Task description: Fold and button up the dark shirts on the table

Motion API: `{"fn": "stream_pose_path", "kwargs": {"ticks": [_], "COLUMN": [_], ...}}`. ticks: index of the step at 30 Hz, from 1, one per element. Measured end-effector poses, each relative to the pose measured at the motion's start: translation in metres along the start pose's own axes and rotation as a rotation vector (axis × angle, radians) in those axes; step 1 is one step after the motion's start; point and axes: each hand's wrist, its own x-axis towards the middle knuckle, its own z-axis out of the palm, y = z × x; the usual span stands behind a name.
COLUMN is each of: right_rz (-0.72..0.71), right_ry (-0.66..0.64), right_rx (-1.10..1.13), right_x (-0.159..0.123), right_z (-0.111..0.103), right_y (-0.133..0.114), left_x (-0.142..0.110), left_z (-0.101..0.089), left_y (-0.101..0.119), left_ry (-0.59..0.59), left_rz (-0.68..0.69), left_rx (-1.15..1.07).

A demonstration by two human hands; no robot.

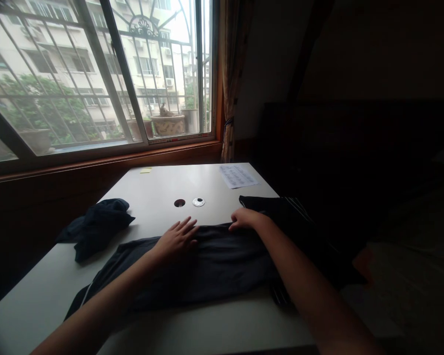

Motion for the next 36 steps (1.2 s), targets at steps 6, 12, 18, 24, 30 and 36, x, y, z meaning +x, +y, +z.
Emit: {"fn": "stream_pose_path", "kwargs": {"ticks": [6,12,18,24,30,36], "right_rz": [-0.009,0.098,0.13,-0.001,-0.154,0.082], "right_ry": [0.175,0.333,0.5,0.717,0.527,0.558], "right_rx": [-0.116,-0.182,-0.243,-0.155,-0.175,-0.157], "right_x": [-0.012,-0.022,-0.04,-0.069,-0.083,-0.117], "right_z": [-0.004,-0.004,0.009,0.045,0.103,0.111], "right_y": [0.032,0.059,0.06,-0.002,-0.037,0.02], "left_x": [0.013,0.012,0.011,0.017,0.035,0.034], "left_z": [0.027,0.033,0.026,0.019,0.038,0.043], "left_y": [0.001,0.0,0.0,0.025,0.065,0.042], "left_ry": [-0.019,-0.036,-0.021,0.134,0.034,-0.009], "left_rz": [-0.108,-0.158,-0.164,0.076,0.112,0.047], "left_rx": [-0.03,-0.045,-0.036,0.02,-0.08,-0.098]}}
